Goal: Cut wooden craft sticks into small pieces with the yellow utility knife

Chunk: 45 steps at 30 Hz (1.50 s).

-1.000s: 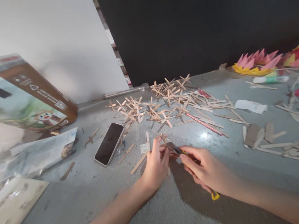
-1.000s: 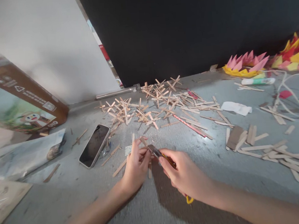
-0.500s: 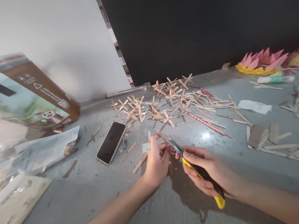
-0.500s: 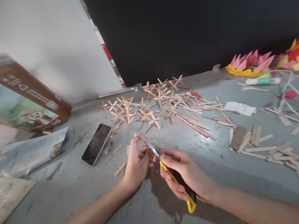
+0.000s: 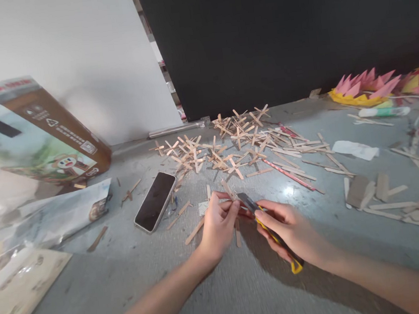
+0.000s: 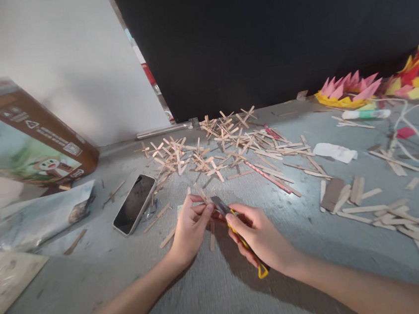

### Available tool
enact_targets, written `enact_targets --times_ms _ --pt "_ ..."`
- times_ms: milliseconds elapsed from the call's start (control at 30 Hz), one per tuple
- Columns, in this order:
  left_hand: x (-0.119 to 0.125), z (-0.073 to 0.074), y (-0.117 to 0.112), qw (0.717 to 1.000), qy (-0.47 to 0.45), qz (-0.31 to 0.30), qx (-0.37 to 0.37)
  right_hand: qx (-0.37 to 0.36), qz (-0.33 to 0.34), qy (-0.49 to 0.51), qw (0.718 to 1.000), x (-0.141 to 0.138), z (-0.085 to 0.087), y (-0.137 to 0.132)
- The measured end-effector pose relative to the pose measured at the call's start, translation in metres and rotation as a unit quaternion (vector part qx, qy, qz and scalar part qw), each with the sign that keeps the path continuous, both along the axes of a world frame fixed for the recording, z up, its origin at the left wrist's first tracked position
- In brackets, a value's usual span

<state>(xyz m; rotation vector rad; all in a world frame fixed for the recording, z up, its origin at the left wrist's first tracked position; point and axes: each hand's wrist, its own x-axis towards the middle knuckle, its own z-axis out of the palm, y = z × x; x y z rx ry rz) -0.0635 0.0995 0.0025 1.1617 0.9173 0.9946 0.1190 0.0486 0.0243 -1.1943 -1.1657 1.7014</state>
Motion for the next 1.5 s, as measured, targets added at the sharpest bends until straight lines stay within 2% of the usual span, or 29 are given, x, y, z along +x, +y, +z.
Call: enact_targets --times_ms 233,633,833,900,1000,1100,1167,1233,1500 --pt "0.000 0.000 0.001 1.000 0.018 0.011 0.008 0.063 0.001 -0.073 0.995 0.001 -0.004 -0.003" --pt "0.001 -0.003 0.000 1.000 0.012 0.020 0.010 0.076 -0.002 -0.110 0.991 0.003 -0.007 -0.004" --pt "0.000 0.001 0.000 1.000 -0.015 0.010 0.006 0.069 0.007 -0.091 0.993 0.002 -0.004 -0.005" --pt "-0.002 0.003 0.001 0.999 -0.047 -0.022 -0.002 0.084 -0.016 -0.079 0.993 0.004 -0.002 -0.005" --pt "-0.005 0.006 0.003 0.994 -0.082 -0.074 -0.017 0.136 -0.102 -0.065 0.983 0.007 -0.003 -0.002" --pt "-0.007 0.007 0.007 0.994 -0.081 -0.060 -0.032 0.192 -0.208 -0.071 0.956 0.012 -0.009 0.006" --pt "-0.007 0.007 0.010 0.995 -0.081 -0.037 -0.042 0.202 -0.248 -0.069 0.945 0.014 -0.012 0.012" --pt "-0.008 0.007 0.012 0.994 -0.087 -0.028 -0.053 0.190 -0.253 -0.052 0.947 0.015 -0.014 0.015" --pt "-0.007 0.007 0.015 0.986 -0.136 -0.016 -0.092 0.147 -0.199 -0.032 0.968 0.013 -0.016 0.014"
